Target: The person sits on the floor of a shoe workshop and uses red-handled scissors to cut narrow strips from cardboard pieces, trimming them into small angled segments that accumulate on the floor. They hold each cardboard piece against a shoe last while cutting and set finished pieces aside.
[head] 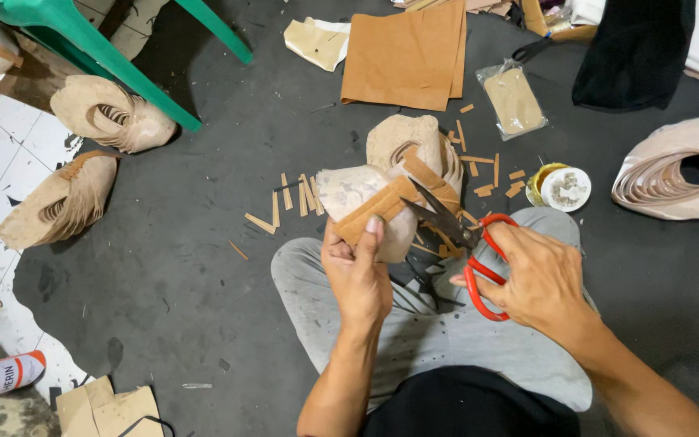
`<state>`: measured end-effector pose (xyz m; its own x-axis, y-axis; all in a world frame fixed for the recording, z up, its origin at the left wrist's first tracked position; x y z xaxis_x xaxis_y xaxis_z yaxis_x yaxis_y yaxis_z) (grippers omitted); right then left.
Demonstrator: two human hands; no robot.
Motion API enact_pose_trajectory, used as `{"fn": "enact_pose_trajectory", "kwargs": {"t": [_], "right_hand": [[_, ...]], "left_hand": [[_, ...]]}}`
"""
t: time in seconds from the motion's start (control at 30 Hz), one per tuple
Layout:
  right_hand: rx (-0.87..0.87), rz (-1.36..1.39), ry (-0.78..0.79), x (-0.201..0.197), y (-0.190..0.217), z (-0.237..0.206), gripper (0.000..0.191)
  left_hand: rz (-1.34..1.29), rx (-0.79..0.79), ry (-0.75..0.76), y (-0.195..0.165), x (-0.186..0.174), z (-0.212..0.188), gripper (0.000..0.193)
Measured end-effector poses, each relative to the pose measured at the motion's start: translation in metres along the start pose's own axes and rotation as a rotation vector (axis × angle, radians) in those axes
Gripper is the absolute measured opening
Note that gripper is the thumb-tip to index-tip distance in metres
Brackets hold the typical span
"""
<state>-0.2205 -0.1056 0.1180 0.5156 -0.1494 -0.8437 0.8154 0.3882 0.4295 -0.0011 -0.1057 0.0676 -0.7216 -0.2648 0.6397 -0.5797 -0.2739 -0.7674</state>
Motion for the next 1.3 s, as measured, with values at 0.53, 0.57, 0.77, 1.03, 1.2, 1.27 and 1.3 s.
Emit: {"fn": "enact_pose_trajectory", "kwargs": {"t": [0.53,0.57,0.77,1.03,1.2,1.27,1.3], "right_hand": [[0.015,-0.013,0.143,0.014,-0.025,-0.015,0.058],[0.074,0.011,0.215,0.018,-0.04,-0.016,0.055],[-0.181,-0.083,0.127,-0.014,-0.048,-0.013,0.073],[-0.27,-0.314,0.14,-0.043,-0.033,0.001,0.08],[-0.246,-0.284,0.174,-0.046,-0.026,0.005,0.077],[-0.199,-0.177,0.118,-0.048,-0.022,0.006,0.075],[-0.174,-0.124,0.094,-0.05,-0.02,0.004,0.074]], "left_hand": [[0.117,0.019,0.05,-0.005,0.024,-0.008,0.047],[0.122,-0.012,0.091,-0.006,0.023,-0.006,0.046],[0.181,-0.223,0.275,-0.009,0.013,0.005,0.035],[0.216,-0.337,0.451,0.0,0.033,-0.006,0.038],[0.209,-0.296,0.408,0.009,0.037,-0.01,0.034],[0.178,-0.239,0.351,0.011,0.036,-0.011,0.036],[0.143,-0.209,0.313,0.013,0.037,-0.013,0.039]]}}
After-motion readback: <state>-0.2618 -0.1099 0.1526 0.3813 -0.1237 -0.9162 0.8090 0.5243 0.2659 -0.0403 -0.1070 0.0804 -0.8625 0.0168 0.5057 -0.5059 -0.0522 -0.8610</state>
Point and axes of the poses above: each hand's wrist, its own z-axis towards the middle knuckle, its own x-axis out of the palm, y = z × x, the point moved 10 cm from there along z, towards the middle knuckle, and after that the axes turned 1 degree about x, right-handed, at the moved point
